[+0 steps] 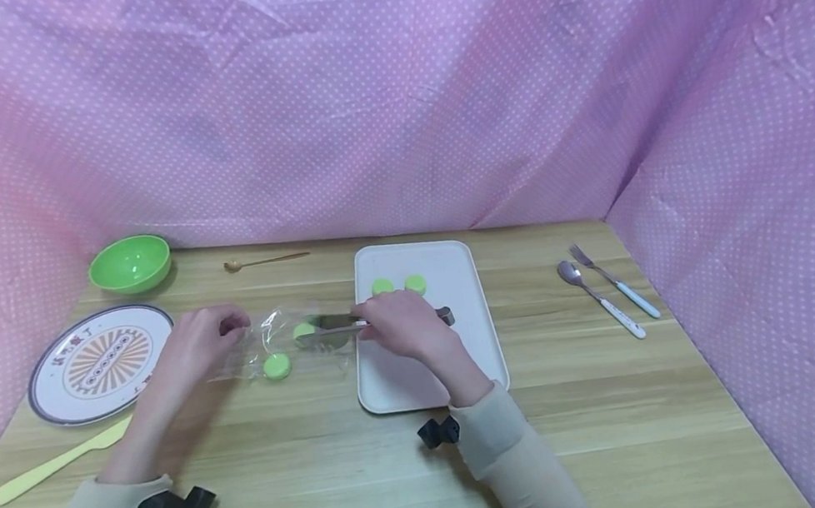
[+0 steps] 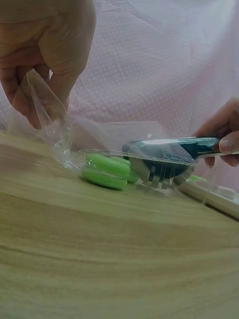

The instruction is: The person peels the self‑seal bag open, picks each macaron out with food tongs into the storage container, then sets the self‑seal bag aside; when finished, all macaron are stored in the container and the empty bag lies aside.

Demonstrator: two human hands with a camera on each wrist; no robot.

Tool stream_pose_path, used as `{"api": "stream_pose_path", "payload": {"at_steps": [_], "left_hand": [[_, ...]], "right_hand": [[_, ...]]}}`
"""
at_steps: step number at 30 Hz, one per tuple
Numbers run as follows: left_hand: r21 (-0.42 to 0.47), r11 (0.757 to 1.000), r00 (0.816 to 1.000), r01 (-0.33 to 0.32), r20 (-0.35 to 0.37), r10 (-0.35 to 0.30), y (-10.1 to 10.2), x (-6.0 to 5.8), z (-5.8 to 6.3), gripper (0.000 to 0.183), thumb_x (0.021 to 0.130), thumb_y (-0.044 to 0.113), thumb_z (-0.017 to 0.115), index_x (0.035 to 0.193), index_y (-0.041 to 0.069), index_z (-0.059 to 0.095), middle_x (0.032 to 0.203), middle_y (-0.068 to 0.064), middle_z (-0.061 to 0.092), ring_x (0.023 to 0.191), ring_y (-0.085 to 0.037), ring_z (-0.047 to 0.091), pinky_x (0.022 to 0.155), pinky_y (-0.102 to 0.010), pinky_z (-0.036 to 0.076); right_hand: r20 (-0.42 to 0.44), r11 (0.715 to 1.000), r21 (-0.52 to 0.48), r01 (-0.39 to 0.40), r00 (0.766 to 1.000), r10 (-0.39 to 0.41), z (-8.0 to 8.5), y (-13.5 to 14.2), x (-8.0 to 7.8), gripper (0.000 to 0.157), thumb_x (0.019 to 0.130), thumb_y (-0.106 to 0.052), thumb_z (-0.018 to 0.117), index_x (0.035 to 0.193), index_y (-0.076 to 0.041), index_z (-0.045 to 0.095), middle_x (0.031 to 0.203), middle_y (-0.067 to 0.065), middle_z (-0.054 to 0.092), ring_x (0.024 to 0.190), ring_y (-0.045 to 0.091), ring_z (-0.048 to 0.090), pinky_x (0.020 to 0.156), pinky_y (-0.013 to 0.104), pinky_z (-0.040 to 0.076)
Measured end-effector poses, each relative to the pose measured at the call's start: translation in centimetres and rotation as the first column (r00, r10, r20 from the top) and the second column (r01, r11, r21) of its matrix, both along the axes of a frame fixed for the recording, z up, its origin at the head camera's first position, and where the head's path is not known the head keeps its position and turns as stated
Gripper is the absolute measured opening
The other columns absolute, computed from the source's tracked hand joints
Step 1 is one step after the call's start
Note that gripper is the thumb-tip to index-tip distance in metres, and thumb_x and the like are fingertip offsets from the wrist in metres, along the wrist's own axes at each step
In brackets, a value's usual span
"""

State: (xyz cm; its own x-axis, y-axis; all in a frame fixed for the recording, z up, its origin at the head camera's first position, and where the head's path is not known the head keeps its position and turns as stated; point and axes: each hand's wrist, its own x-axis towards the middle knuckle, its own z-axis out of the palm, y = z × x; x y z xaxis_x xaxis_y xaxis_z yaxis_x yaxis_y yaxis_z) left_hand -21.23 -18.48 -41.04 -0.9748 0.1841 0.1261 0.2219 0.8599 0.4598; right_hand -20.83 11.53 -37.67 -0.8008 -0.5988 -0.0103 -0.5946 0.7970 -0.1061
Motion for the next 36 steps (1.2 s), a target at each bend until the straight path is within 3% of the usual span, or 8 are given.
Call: {"api": "stream_pose_path", "payload": {"at_steps": [22,28,36], "left_hand": [[-0.001,1.000,0.999,-0.004,0.038,0.004,0.1,0.0,0.1,0.014,0.083,0.010,0.063,0.095,0.010,0.071,0.092,-0.012,0.072,0.087,-0.030,0.066,0.079,-0.048,0.050],[-0.006,1.000,1.000,-0.010,0.024,0.010,0.1,0.0,0.0,0.014,0.083,0.011,0.063,0.094,0.011,0.071,0.091,-0.010,0.072,0.087,-0.030,0.066,0.078,-0.047,0.050],[-0.008,1.000,1.000,-0.013,0.025,0.014,0.0,0.0,-0.2,0.014,0.083,0.013,0.062,0.094,0.011,0.071,0.092,-0.011,0.072,0.089,-0.031,0.065,0.079,-0.048,0.049]], "right_hand": [[-0.010,1.000,-0.021,0.011,1.000,-0.011,-0.1,0.7,0.0,0.011,0.087,-0.030,0.065,0.097,-0.025,0.064,0.078,-0.009,0.060,0.064,0.011,0.051,0.052,0.031,0.042],[-0.023,0.995,-0.079,0.058,0.998,-0.060,0.7,4.0,0.4,0.019,0.087,-0.032,0.065,0.105,-0.025,0.065,0.081,-0.009,0.064,0.070,0.013,0.057,0.058,0.034,0.047],[0.021,0.970,-0.156,0.187,0.982,-0.186,1.4,12.1,1.0,0.024,0.089,-0.025,0.063,0.112,-0.019,0.064,0.088,-0.005,0.068,0.079,0.014,0.063,0.071,0.037,0.052]]}}
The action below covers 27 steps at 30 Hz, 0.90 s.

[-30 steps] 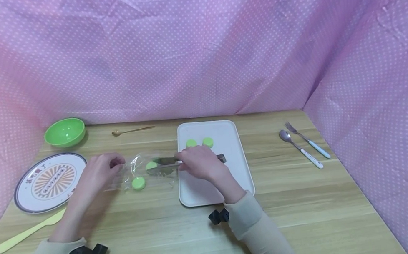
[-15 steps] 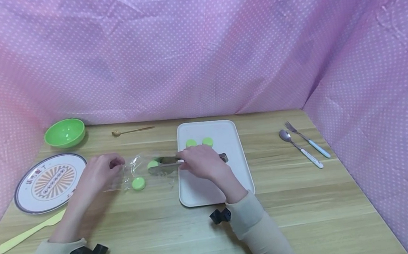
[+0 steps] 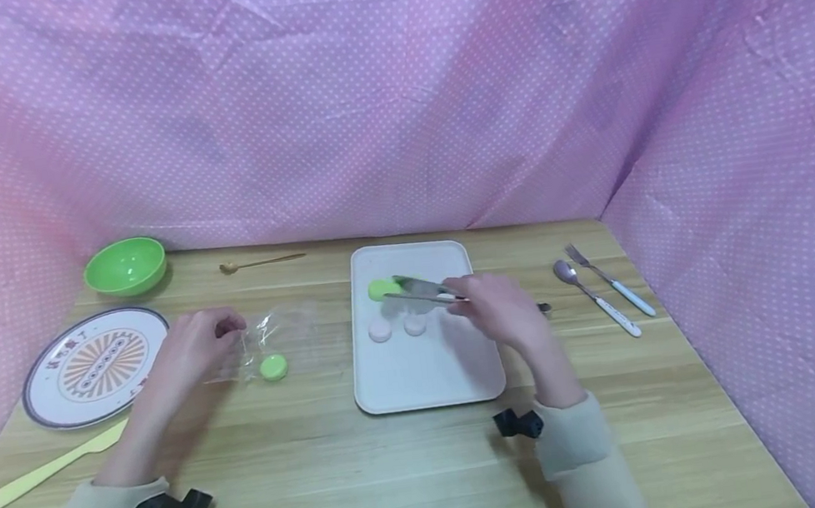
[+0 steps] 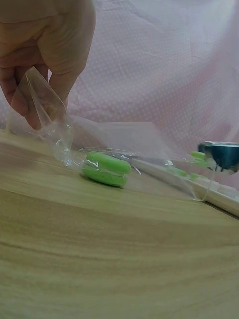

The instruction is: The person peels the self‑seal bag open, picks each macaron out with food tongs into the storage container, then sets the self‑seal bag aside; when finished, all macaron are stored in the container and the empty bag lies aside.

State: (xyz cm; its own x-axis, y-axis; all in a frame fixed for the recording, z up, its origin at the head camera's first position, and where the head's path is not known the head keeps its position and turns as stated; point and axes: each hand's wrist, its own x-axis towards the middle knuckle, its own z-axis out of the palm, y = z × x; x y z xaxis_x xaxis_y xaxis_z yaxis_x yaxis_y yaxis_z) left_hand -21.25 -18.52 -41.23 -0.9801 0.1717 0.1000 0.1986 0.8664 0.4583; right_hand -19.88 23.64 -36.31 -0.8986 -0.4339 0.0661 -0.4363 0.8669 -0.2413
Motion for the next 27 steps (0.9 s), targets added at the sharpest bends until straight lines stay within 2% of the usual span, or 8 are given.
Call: {"api": "stream_pose_path", "payload": {"at_steps": [3,6,11,21,27], "left_hand": [[-0.006,1.000,1.000,-0.001,-0.004,0.001,-0.1,0.0,-0.1,0.014,0.083,0.013,0.062,0.094,0.011,0.071,0.093,-0.012,0.072,0.089,-0.032,0.065,0.079,-0.050,0.049],[-0.005,1.000,1.000,0.000,-0.006,0.000,-0.1,0.1,-0.1,0.014,0.083,0.012,0.062,0.094,0.010,0.071,0.093,-0.012,0.072,0.088,-0.033,0.065,0.079,-0.050,0.049],[-0.006,1.000,1.000,0.000,-0.010,0.000,0.1,0.1,-0.1,0.014,0.083,0.011,0.062,0.093,0.011,0.071,0.093,-0.013,0.072,0.087,-0.033,0.065,0.079,-0.051,0.049],[-0.007,1.000,1.000,-0.015,0.010,0.015,0.1,0.0,0.0,0.015,0.084,0.013,0.060,0.094,0.012,0.071,0.094,-0.011,0.072,0.089,-0.033,0.065,0.077,-0.050,0.049],[-0.018,1.000,1.000,-0.018,0.007,0.018,0.1,0.1,-0.1,0.014,0.084,0.013,0.060,0.093,0.013,0.071,0.093,-0.010,0.072,0.088,-0.032,0.065,0.076,-0.049,0.049]], "right_hand": [[-0.026,0.999,0.002,0.052,0.998,-0.052,-0.1,2.8,0.2,0.031,0.088,-0.025,0.065,0.118,-0.017,0.063,0.095,-0.001,0.071,0.085,0.019,0.067,0.074,0.042,0.053],[-0.055,0.995,0.025,0.094,0.994,-0.093,-0.3,4.8,0.4,0.033,0.087,-0.025,0.065,0.119,-0.017,0.063,0.098,0.003,0.073,0.080,0.020,0.068,0.067,0.042,0.053],[-0.078,0.989,0.062,0.131,0.989,-0.126,-0.7,6.6,0.3,0.029,0.088,-0.026,0.065,0.115,-0.017,0.065,0.090,0.001,0.072,0.069,0.015,0.062,0.059,0.039,0.049],[-0.024,0.976,0.127,0.178,0.984,-0.176,-1.2,6.7,-0.2,0.025,0.088,-0.029,0.064,0.112,-0.020,0.065,0.084,-0.001,0.071,0.062,0.015,0.057,0.051,0.033,0.041],[-0.007,0.976,0.121,0.182,0.983,-0.183,-1.3,6.5,-0.4,0.031,0.089,-0.029,0.063,0.118,-0.018,0.063,0.085,0.003,0.071,0.060,0.015,0.053,0.050,0.031,0.040]]}}
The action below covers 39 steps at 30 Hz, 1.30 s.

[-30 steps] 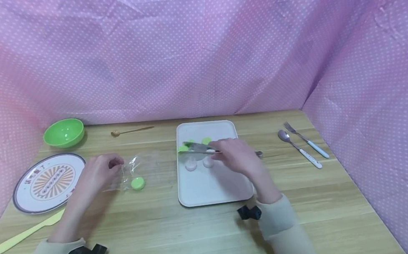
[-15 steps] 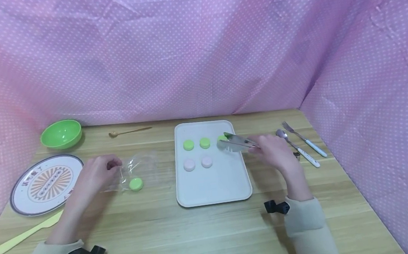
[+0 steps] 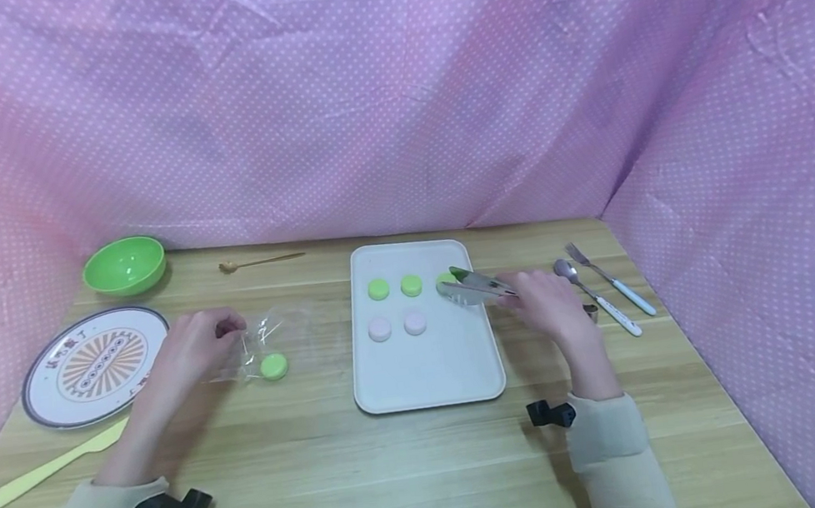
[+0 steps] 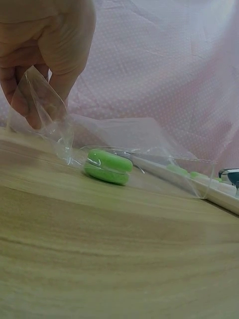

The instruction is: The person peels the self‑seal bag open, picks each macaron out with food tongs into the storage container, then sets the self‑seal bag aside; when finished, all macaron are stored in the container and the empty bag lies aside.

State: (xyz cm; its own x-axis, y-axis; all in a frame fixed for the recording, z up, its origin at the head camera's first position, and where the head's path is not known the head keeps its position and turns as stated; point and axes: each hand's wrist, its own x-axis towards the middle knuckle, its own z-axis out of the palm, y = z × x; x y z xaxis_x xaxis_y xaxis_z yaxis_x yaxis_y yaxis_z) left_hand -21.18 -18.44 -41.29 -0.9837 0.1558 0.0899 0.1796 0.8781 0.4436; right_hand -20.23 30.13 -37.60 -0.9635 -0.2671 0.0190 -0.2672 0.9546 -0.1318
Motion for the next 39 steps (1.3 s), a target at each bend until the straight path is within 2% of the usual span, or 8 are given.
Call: {"api": "stream_pose_path", "payload": {"at_steps": [17,21,25,30,34,39], "left_hand": [[-0.005,1.000,1.000,-0.002,0.002,0.002,0.1,0.2,-0.1,0.015,0.085,0.014,0.059,0.094,0.012,0.071,0.093,-0.010,0.072,0.088,-0.032,0.065,0.076,-0.049,0.049],[0.002,1.000,1.000,-0.002,0.005,0.002,0.1,0.2,-0.1,0.015,0.085,0.013,0.059,0.094,0.012,0.071,0.093,-0.010,0.072,0.088,-0.032,0.065,0.076,-0.049,0.049],[0.003,1.000,1.000,-0.001,0.006,0.001,0.1,0.2,-0.1,0.016,0.085,0.013,0.059,0.095,0.012,0.071,0.093,-0.010,0.072,0.089,-0.032,0.065,0.077,-0.049,0.049],[0.003,1.000,1.000,-0.001,0.012,0.001,0.1,0.3,0.0,0.017,0.085,0.012,0.057,0.095,0.012,0.071,0.094,-0.011,0.072,0.090,-0.032,0.066,0.078,-0.048,0.049],[0.001,1.000,1.000,0.005,0.012,-0.005,0.0,0.1,0.0,0.016,0.086,0.013,0.058,0.095,0.012,0.071,0.094,-0.010,0.072,0.090,-0.032,0.066,0.077,-0.048,0.049],[0.007,1.000,1.000,0.005,0.022,-0.005,-0.1,0.0,-0.2,0.014,0.086,0.015,0.060,0.096,0.013,0.071,0.095,-0.010,0.072,0.089,-0.032,0.065,0.075,-0.048,0.049]], "right_hand": [[-0.021,1.000,0.010,-0.005,1.000,0.005,0.0,-0.3,0.0,0.030,0.089,-0.028,0.063,0.117,-0.019,0.064,0.078,0.000,0.067,0.056,0.014,0.045,0.046,0.027,0.032],[-0.027,1.000,0.001,-0.010,1.000,0.010,0.1,-0.2,0.1,0.030,0.089,-0.027,0.063,0.118,-0.019,0.063,0.083,0.002,0.070,0.060,0.015,0.052,0.049,0.031,0.039],[-0.038,0.999,-0.029,-0.016,0.999,0.015,0.4,0.0,0.3,0.031,0.089,-0.026,0.063,0.120,-0.018,0.063,0.091,0.003,0.072,0.071,0.019,0.062,0.058,0.040,0.048],[-0.051,0.998,-0.053,-0.029,0.998,0.026,0.8,-0.1,0.6,0.034,0.090,-0.025,0.063,0.123,-0.018,0.062,0.097,0.005,0.073,0.078,0.022,0.066,0.062,0.043,0.050],[-0.078,0.995,-0.068,-0.068,0.995,0.063,1.2,-1.2,0.9,0.035,0.089,-0.027,0.063,0.124,-0.021,0.061,0.097,0.003,0.073,0.071,0.017,0.063,0.058,0.036,0.047],[-0.118,0.983,-0.085,-0.165,0.981,0.154,1.7,-4.7,1.0,0.025,0.089,-0.027,0.064,0.114,-0.023,0.065,0.082,-0.004,0.068,0.063,0.011,0.055,0.056,0.030,0.043]]}}
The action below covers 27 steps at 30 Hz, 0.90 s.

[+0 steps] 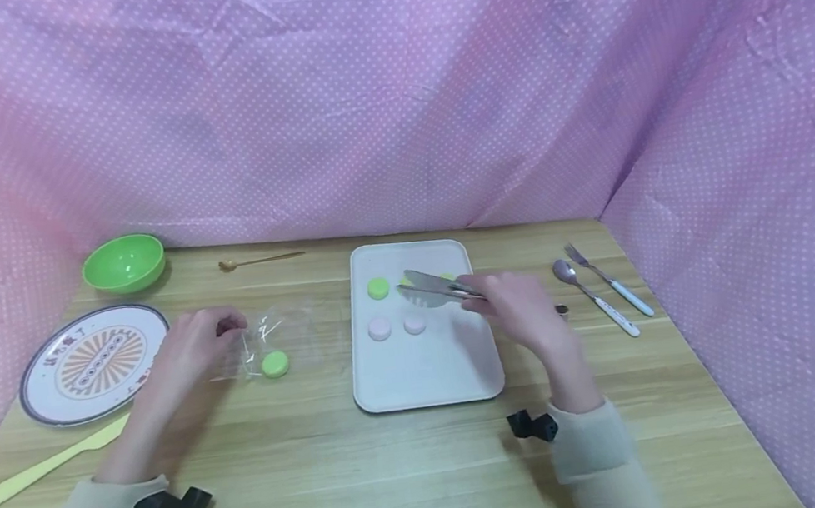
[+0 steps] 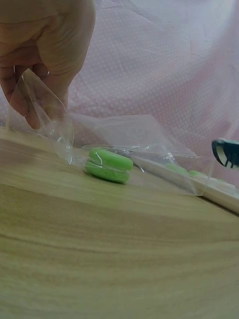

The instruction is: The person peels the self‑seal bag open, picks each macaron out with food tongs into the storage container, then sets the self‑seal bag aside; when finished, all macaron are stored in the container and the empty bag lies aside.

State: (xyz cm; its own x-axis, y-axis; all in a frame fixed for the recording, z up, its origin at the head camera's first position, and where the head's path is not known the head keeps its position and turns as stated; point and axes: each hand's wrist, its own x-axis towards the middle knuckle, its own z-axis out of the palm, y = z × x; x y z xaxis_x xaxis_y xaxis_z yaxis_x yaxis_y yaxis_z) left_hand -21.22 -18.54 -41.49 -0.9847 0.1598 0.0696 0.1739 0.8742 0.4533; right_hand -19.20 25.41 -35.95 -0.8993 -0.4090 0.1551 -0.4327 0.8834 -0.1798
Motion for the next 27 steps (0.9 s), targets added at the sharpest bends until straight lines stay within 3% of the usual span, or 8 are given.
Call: {"api": "stream_pose_path", "payload": {"at_steps": [5,10,19,27], "left_hand": [[0.007,1.000,1.000,-0.002,-0.003,0.002,-0.2,0.0,0.1,0.014,0.086,0.014,0.061,0.095,0.013,0.071,0.095,-0.010,0.072,0.089,-0.032,0.065,0.075,-0.049,0.049],[0.016,1.000,1.000,0.009,-0.013,-0.009,0.0,0.1,0.2,0.014,0.086,0.013,0.061,0.095,0.012,0.071,0.095,-0.011,0.072,0.090,-0.032,0.066,0.078,-0.049,0.049],[0.031,0.999,0.999,0.030,-0.043,-0.028,0.3,-0.1,0.5,0.012,0.085,0.011,0.063,0.094,0.010,0.071,0.093,-0.011,0.073,0.088,-0.032,0.066,0.076,-0.048,0.049],[0.016,0.999,0.997,0.038,-0.070,-0.037,0.4,-0.1,0.3,0.012,0.084,0.011,0.064,0.094,0.011,0.071,0.093,-0.011,0.073,0.085,-0.031,0.066,0.076,-0.048,0.050]], "right_hand": [[0.024,0.996,-0.011,-0.087,0.996,0.087,0.1,-5.2,-0.4,0.022,0.089,-0.031,0.063,0.110,-0.027,0.065,0.079,-0.009,0.064,0.067,0.011,0.056,0.058,0.031,0.045],[0.072,0.992,0.008,-0.126,0.990,0.125,-0.6,-9.0,-0.8,0.027,0.088,-0.032,0.064,0.114,-0.028,0.065,0.077,-0.011,0.061,0.068,0.010,0.055,0.056,0.030,0.044],[0.022,0.974,0.110,-0.199,0.980,0.198,-2.0,-11.2,-1.1,0.015,0.086,-0.030,0.067,0.100,-0.025,0.066,0.083,-0.012,0.067,0.068,0.012,0.057,0.050,0.030,0.041],[0.112,0.958,0.075,-0.277,0.957,0.268,-2.4,-13.0,-0.6,0.023,0.087,-0.031,0.066,0.110,-0.028,0.065,0.091,-0.013,0.069,0.071,0.006,0.057,0.055,0.028,0.046]]}}
